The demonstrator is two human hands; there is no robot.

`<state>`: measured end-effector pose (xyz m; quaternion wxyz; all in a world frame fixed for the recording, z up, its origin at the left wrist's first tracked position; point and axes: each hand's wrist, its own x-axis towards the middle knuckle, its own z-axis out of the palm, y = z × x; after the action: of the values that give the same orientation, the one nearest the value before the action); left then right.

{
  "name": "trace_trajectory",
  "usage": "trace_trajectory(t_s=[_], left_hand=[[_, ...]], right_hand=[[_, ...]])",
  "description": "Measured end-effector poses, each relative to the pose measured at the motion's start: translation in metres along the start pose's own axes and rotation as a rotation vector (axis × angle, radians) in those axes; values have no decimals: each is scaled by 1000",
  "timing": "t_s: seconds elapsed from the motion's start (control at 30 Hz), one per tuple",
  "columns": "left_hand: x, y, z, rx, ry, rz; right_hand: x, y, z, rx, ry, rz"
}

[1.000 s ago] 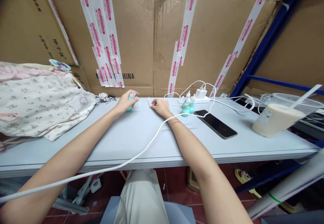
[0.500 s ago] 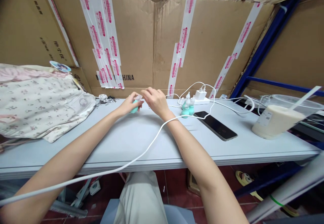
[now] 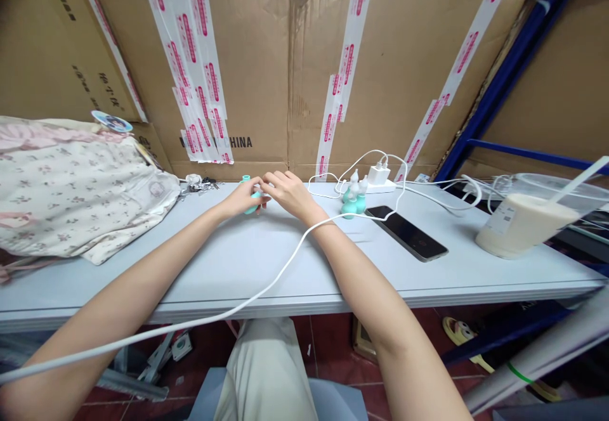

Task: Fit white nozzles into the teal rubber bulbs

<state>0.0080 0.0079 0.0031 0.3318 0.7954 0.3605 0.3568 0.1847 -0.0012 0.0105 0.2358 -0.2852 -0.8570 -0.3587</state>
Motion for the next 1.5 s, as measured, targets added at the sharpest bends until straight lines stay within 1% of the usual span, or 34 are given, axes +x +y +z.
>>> trace_trajectory(t_s=[0.13,0.37,0.6,0.7,0.8,0.87,0.97,1.07,1.2,1.3,1.5], left_hand=[[0,-5,1,95,11,24],[0,-10,1,190,-12,46],[2,-11,4,272,-1,87],[2,-10,3,287,5,76],[2,-8,2,270,21,35],[1,-7,3,230,25,-10],[1,-5,6,144,36,-61],[0,-1,10,97,35,-95],[-1,1,12,118,41,-124],[-1,-1,11,167,47,-104],[-2,-4,7,311,23,-45]], right_hand=[[4,-4,-1,-18,-49,-24],[5,-7,0,59,-147,-1],[4,-6,1,128,-206,74],[5,-5,3,156,-200,108],[4,-3,5,172,-138,120],[3,-1,5,177,-97,97],[-1,2,1,168,-73,39],[-4,3,-2,141,-82,0],[-4,1,-2,117,-89,30],[-2,-1,2,117,-103,48],[1,-5,7,157,-175,83]])
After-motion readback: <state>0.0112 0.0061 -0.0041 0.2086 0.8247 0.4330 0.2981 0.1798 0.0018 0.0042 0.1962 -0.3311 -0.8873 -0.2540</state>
